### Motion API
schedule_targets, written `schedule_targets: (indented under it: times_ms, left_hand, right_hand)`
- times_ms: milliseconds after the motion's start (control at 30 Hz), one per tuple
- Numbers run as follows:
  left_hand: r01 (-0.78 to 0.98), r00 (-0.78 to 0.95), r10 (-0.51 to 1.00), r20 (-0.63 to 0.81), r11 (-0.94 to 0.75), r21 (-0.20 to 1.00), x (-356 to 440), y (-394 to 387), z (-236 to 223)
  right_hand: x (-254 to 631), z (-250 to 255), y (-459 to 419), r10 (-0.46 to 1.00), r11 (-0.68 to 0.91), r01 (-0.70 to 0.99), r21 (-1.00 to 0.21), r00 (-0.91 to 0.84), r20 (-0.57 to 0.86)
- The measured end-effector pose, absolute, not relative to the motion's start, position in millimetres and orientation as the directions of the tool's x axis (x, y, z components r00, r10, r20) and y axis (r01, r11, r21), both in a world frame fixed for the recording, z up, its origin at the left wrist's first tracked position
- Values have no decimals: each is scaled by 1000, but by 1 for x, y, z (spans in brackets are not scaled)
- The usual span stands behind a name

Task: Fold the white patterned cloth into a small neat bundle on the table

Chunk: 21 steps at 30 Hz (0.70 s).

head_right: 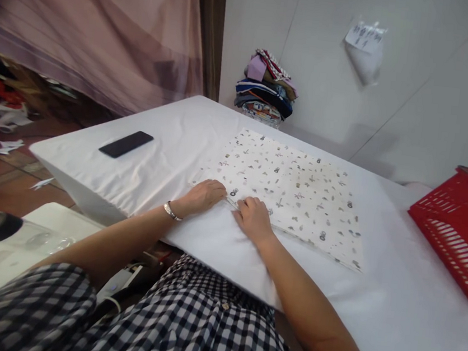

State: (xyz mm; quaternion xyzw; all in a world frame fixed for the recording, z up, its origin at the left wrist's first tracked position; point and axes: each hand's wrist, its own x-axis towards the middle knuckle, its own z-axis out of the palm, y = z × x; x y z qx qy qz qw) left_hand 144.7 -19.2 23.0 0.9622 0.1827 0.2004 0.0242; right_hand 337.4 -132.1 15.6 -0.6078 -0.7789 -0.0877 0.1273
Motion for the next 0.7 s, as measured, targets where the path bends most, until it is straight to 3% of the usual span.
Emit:
schedule_targets:
  times_ms: [267, 367, 500, 700]
  left_hand:
    - [366, 842, 392, 370, -920, 140, 147, -18, 25]
    - [353, 815, 384, 433, -923, 154, 146, -24, 28]
    - [350, 837, 332, 435, -936, 41, 144, -34, 28]
    - [409, 856, 345, 386, -908, -95, 148, -37, 22]
  right_hand:
    - [338, 12, -123, 923, 247, 969, -27, -227, 310]
    - [339, 11, -122, 922, 252, 962, -103, -206, 329]
    - [339, 17, -120, 940, 219, 951, -219, -145, 310]
    - [336, 23, -115, 966, 163, 965, -204, -114, 232]
